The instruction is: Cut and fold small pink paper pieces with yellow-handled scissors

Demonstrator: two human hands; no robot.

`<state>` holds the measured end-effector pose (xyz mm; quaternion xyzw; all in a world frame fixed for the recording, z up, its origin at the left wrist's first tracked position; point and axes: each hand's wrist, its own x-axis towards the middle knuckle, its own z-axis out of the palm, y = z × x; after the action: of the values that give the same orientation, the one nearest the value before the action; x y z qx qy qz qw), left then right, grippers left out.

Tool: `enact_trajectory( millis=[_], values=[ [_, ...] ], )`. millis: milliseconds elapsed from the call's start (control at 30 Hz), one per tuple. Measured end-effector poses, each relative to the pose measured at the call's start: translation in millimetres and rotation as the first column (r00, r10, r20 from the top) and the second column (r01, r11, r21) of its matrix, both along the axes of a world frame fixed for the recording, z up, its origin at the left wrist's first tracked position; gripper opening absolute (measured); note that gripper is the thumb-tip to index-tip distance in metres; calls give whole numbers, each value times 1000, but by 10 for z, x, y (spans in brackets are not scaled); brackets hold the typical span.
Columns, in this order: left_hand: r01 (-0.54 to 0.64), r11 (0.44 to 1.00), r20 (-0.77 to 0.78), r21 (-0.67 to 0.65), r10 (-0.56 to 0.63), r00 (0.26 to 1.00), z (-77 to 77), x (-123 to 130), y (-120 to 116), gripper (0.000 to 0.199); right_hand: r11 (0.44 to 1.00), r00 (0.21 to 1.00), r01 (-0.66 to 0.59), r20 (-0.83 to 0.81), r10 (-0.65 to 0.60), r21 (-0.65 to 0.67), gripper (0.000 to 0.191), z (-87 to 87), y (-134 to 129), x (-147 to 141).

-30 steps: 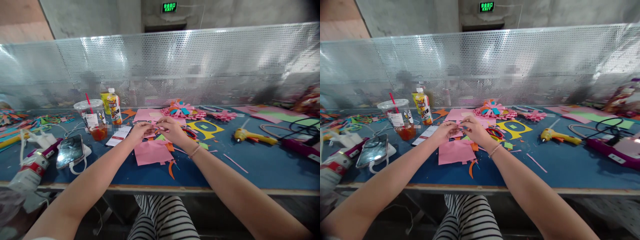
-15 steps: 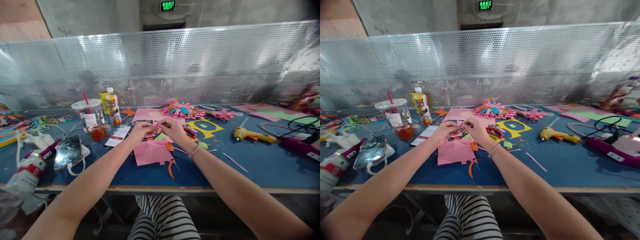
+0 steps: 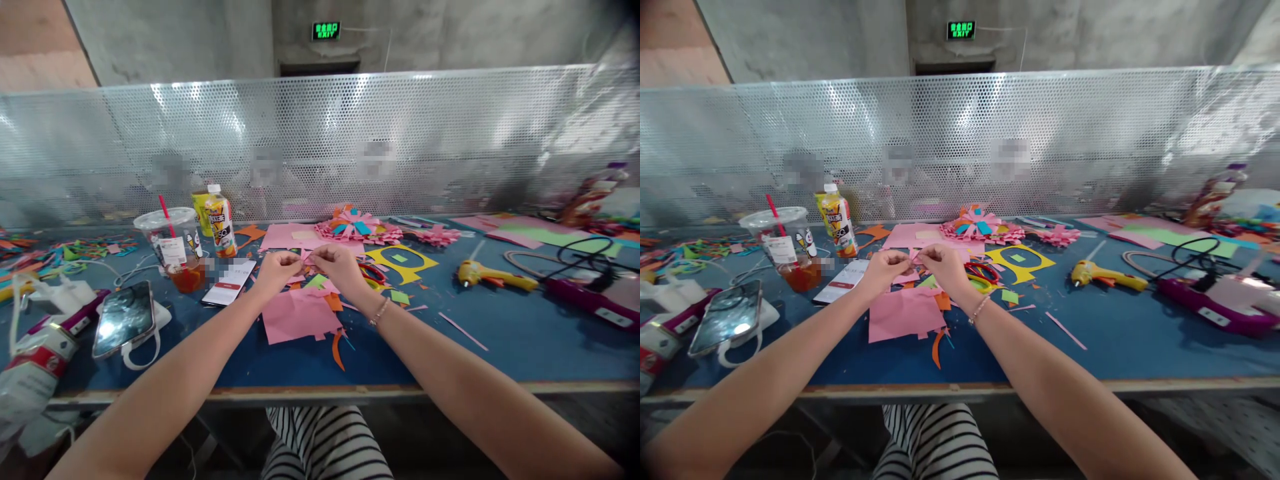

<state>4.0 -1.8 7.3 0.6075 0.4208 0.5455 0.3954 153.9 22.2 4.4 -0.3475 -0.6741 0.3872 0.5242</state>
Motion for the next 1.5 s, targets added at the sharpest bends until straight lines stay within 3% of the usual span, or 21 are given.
enact_trajectory(
  millis=[167,333,467,667,833,1033,1300,1400,1500],
  values=[
    [-22,998,-73,54,26,997,-30,-29,32,7,1000,999,8,-38,-8,9,18,-8,20,8],
    [-26,998,-122,60,34,992,-65,-52,78,8,997,997,-60,42,57,52,17,11,-25,1],
    [-20,996,-171,83,34,985,-78,-51,85,9,996,995,-25,95,17,86,18,20,-76,-13],
    [11,997,-219,81,7,976,-61,-24,41,8,998,996,-48,82,45,41,12,25,-67,-2],
    [54,998,-181,10,-51,982,-38,-24,15,15,999,989,-7,146,1,39,10,63,-53,21],
    [102,994,-71,-51,-105,992,-39,-39,36,16,999,996,-34,87,33,15,28,49,-30,43],
    [122,991,20,-50,-121,992,-30,-34,34,12,990,977,-65,211,38,123,14,37,-60,38],
    [144,981,135,-133,-126,983,-8,-16,9,12,986,977,-34,215,-1,161,14,50,-60,48],
    [245,931,298,-269,-161,941,22,-1,-25,17,967,974,-10,222,-48,256,13,56,-39,73]
  ],
)
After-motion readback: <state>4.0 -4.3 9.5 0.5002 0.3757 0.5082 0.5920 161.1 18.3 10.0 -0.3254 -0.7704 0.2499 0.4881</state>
